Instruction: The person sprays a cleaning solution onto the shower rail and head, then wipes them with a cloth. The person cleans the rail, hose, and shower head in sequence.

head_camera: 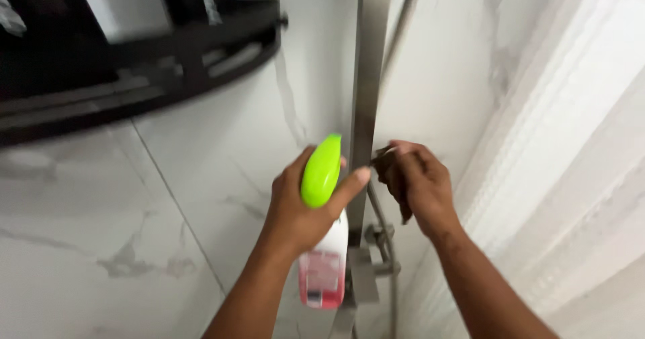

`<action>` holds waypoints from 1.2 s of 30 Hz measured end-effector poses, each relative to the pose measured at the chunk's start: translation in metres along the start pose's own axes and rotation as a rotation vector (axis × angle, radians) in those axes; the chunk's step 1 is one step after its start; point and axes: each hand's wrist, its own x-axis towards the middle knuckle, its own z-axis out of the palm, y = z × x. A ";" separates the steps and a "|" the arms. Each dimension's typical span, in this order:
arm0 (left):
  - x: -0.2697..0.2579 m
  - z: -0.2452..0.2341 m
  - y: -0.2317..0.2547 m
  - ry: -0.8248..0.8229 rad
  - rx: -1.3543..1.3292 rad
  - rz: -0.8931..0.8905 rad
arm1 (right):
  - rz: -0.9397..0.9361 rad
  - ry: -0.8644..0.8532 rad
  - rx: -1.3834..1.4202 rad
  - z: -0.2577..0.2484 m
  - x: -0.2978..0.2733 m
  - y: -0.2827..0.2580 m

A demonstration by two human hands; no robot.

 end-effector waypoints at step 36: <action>0.014 -0.018 -0.079 0.091 -0.051 0.250 | -0.765 0.471 -0.360 0.111 0.071 -0.136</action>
